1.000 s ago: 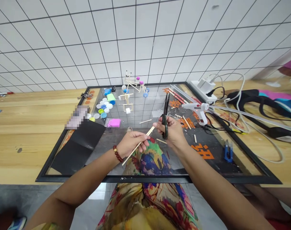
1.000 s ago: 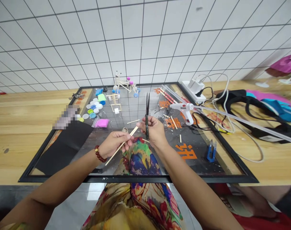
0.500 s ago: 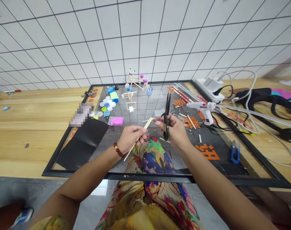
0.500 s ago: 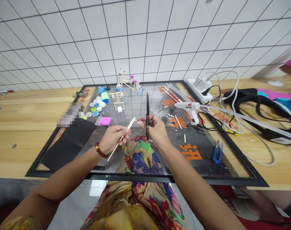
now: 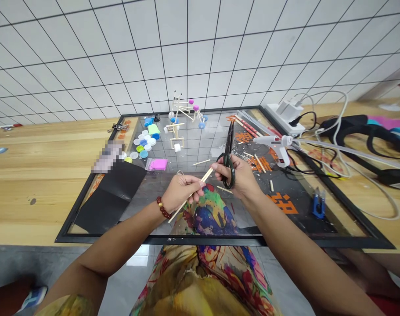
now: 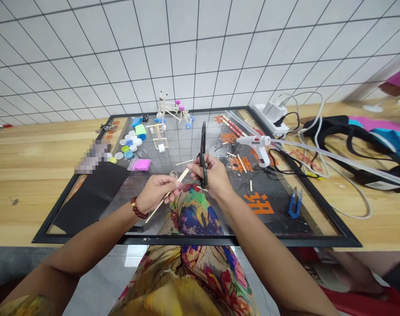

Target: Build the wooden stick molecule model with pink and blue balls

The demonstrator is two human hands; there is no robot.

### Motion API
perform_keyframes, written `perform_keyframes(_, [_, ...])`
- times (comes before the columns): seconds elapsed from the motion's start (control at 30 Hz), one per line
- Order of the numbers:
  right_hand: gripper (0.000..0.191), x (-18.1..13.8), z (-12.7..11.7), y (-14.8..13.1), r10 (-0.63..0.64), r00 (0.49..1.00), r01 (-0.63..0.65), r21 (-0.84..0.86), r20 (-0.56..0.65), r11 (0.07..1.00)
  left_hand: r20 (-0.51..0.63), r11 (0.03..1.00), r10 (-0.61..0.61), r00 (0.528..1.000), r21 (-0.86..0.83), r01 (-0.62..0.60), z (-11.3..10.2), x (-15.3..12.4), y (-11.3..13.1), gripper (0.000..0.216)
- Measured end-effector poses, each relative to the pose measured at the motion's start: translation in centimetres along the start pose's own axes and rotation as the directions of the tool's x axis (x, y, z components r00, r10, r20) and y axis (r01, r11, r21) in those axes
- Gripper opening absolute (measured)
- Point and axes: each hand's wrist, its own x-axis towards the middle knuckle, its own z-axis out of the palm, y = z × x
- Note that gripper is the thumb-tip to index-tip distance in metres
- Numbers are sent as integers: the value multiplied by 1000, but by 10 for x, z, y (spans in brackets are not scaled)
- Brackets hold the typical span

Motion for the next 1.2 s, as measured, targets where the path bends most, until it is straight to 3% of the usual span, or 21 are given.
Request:
perform_keyframes(0.67, [51,-2,1,0,-138,990,138,-25,-24,990,56,987,-120,991,-103,126,4,-1,4,15])
perform_keyframes(1.2, [53,-4,4,1,-154,987,153,-23,-48,988,29,980,-190,981,57,188,3,-2,7,15])
